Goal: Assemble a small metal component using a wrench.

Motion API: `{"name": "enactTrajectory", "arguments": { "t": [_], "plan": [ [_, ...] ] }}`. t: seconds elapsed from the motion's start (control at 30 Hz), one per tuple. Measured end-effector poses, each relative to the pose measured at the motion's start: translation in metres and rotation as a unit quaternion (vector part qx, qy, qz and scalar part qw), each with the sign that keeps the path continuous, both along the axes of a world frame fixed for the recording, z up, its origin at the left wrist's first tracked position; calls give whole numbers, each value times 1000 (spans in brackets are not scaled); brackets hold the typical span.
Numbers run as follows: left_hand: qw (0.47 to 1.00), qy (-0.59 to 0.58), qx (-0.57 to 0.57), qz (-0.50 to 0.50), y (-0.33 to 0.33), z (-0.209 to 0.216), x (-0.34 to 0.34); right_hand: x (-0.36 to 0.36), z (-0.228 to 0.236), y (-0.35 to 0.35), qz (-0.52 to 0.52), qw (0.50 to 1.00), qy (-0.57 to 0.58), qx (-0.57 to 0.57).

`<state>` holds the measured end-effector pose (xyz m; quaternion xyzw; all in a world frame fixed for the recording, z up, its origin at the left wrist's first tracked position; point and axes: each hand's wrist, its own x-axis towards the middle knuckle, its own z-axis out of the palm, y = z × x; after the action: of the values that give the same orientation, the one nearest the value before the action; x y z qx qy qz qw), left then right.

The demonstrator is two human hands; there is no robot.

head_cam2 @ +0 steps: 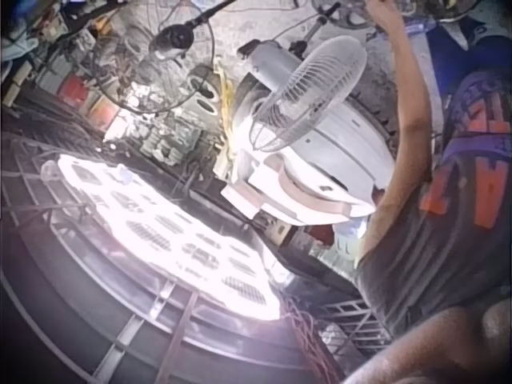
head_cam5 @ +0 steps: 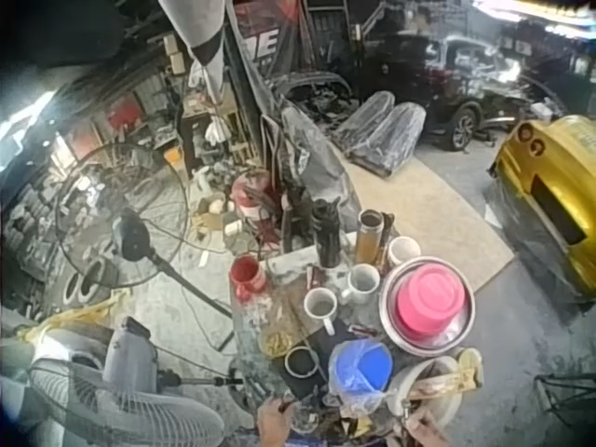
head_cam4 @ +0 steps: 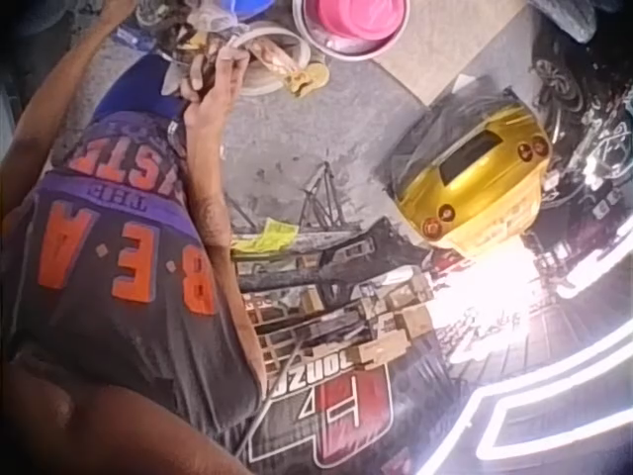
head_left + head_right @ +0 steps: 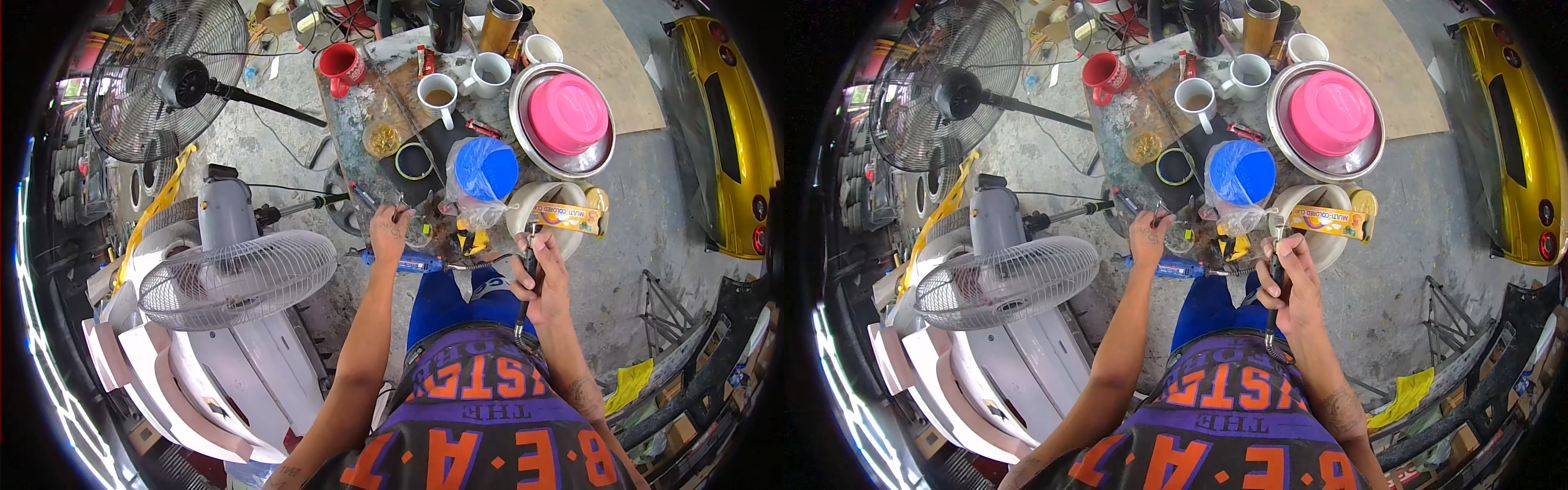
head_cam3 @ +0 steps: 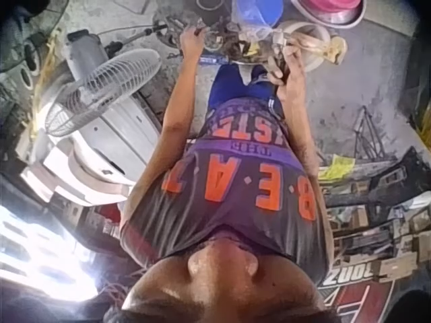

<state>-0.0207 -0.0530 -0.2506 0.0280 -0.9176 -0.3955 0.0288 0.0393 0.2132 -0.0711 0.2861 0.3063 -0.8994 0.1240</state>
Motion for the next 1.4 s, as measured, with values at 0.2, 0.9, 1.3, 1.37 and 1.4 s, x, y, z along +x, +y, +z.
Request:
{"name": "enactTrajectory", "arguments": {
  "t": [0.2,0.9,1.3,1.37,1.4],
  "plan": [
    [998,-7,-35,47,-13,-16,-9,1,2,-2,10,1000,8,-12],
    [971,-146,111,151,4,1,-34,7,10,41,12,998,18,-60],
    [951,-141,263,-78,165,240,48,-3,7,50,39,995,53,-81],
    [959,-113,247,-76,170,241,48,-3,7,51,43,995,63,-71],
    [960,-110,244,-78,171,243,48,-3,7,51,42,994,67,-74]
  ]
}}
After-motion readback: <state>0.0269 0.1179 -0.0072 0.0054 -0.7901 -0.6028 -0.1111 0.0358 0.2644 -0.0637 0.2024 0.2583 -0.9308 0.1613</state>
